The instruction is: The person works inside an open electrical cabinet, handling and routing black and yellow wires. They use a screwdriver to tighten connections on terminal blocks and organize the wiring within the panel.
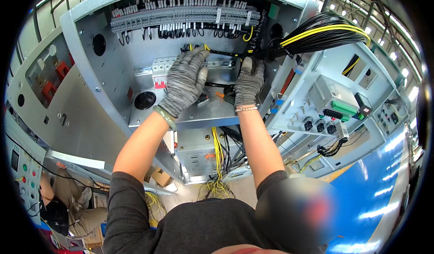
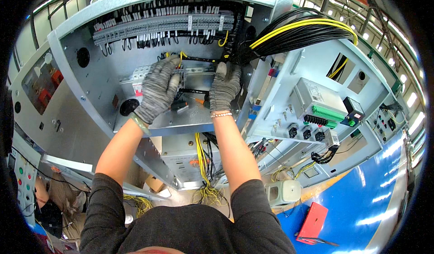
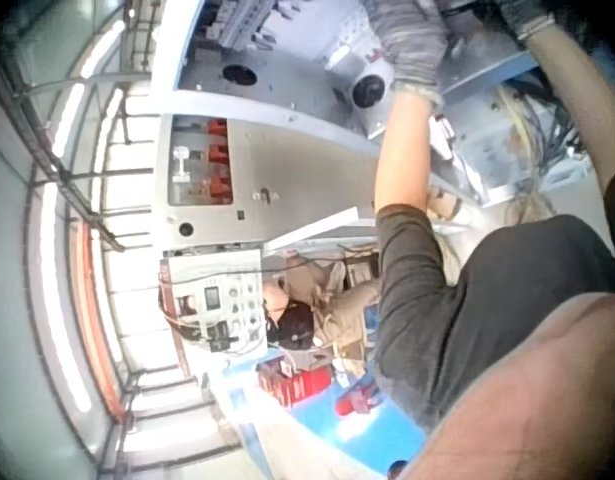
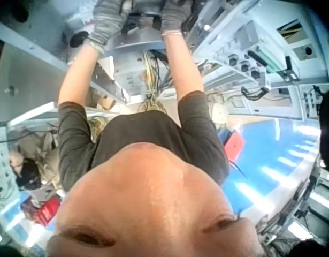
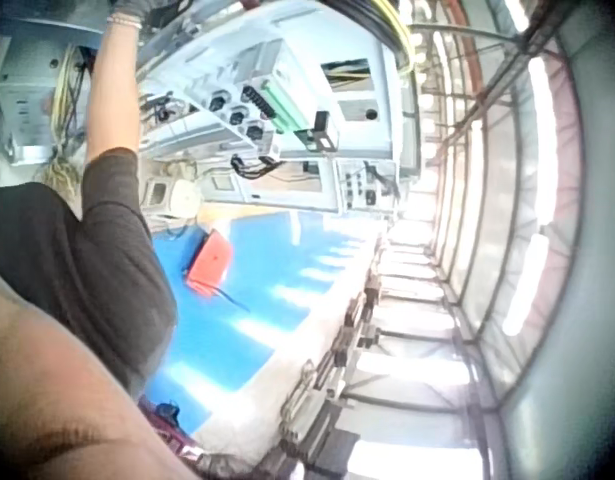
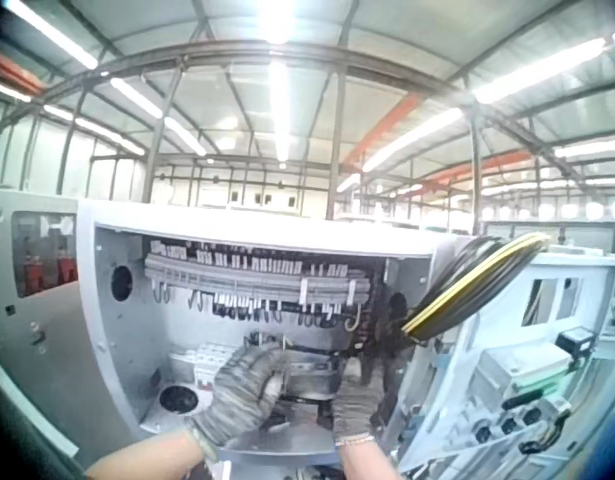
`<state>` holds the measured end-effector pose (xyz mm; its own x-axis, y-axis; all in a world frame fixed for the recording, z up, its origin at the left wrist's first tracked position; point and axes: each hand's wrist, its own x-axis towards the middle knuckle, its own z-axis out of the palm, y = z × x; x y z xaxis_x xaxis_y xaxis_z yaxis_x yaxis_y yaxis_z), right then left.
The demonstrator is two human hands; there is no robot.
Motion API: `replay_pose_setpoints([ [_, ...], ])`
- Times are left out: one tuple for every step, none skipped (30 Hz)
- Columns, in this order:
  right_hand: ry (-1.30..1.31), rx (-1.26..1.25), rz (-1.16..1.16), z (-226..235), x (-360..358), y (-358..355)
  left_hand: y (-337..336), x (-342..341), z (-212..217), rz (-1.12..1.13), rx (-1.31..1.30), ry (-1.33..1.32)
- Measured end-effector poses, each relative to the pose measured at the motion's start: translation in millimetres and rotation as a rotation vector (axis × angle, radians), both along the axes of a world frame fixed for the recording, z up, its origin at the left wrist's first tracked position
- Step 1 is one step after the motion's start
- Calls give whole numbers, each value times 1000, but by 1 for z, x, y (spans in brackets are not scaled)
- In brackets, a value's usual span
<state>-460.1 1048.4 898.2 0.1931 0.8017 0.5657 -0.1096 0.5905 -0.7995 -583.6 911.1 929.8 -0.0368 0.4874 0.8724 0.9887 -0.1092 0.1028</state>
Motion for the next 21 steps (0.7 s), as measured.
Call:
replay_pose_setpoints([
  [44,-4,46,-1,-3,5,9,1,-1,9,-24,38],
  [92,2,72,0,-1,16,23,4,2,-3,-39,81],
  [134,0,117,0,-4,21,33,6,2,5,-62,117],
  [138,46,56,-1,-9,26,43,8,4,-11,-125,114],
  [89,16,15,-1,-9,30,51,14,7,-8,-152,79],
  [39,-18,-20,-2,-10,32,57,20,9,0,-182,43],
  [-10,-51,-53,-3,-12,34,61,22,10,11,-212,7],
  [119,34,-28,-3,-18,35,69,20,10,2,-197,13],
  [97,33,-11,-5,-21,44,72,20,9,13,-212,18],
  [74,33,6,-9,-24,57,75,19,10,24,-226,25],
  [52,29,15,-9,-25,63,77,19,12,28,-244,32],
  [67,82,-46,-9,-27,68,80,18,13,0,-250,1],
  [25,47,-69,-13,-28,70,83,16,9,-7,-220,26],
  [-14,15,-82,-12,-30,64,84,11,6,-3,-187,53],
  [-54,-18,-96,-10,-32,62,85,9,4,-2,-154,80],
  [-119,11,-113,-8,-34,64,88,7,5,27,-103,122],
  [-192,37,-135,-10,-34,66,90,8,4,13,-102,108],
  [-267,61,-156,-12,-35,68,92,10,3,-2,-103,94],
  [-149,85,-138,-14,-39,69,93,12,3,-16,-104,79],
  [-30,114,-119,-13,-48,69,96,12,5,-128,-80,18],
  [86,146,-116,-9,-49,75,99,21,9,-132,-90,-9],
])
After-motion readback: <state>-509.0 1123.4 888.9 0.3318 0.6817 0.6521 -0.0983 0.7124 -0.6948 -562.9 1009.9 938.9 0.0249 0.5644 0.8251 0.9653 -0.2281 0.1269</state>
